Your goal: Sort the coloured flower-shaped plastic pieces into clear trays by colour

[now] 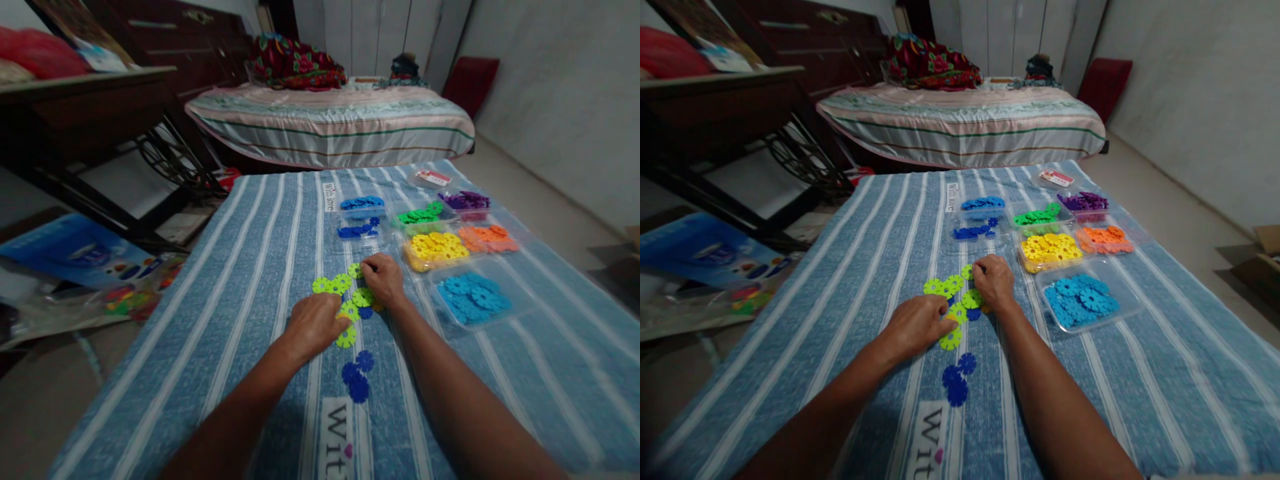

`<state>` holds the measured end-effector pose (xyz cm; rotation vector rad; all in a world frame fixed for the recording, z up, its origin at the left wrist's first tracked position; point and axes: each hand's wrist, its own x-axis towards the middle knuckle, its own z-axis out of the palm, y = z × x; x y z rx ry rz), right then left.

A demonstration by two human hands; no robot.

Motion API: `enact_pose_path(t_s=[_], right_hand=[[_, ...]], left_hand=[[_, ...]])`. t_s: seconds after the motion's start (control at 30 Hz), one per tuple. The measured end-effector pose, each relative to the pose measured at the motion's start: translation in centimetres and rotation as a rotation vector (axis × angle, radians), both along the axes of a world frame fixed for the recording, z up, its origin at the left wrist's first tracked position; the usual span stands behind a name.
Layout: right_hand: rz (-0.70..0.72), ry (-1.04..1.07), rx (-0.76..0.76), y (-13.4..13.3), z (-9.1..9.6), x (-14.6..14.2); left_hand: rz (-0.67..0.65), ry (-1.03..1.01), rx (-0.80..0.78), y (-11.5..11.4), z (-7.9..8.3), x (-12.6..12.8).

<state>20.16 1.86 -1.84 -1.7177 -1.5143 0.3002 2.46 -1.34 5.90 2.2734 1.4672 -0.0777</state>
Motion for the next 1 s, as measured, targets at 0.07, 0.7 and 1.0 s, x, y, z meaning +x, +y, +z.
enact_pose_path(t_s=[0.07, 0.7, 1.0], right_hand=[[0.002, -0.005, -0.007, 0.0, -0.1, 0.1], [0.008, -0.041, -0.015, 0.2, -0.5, 0.2], [-0.002, -0.03, 0.002, 0.1, -0.2, 0.0]], left_hand=[[0.001, 0.036, -0.004, -0.5, -0.4, 0.1], [0.089, -0.605, -0.32, 3.9, 3.2, 4.6], [0.041, -0.807, -0.08, 4.9, 5.4, 5.4]])
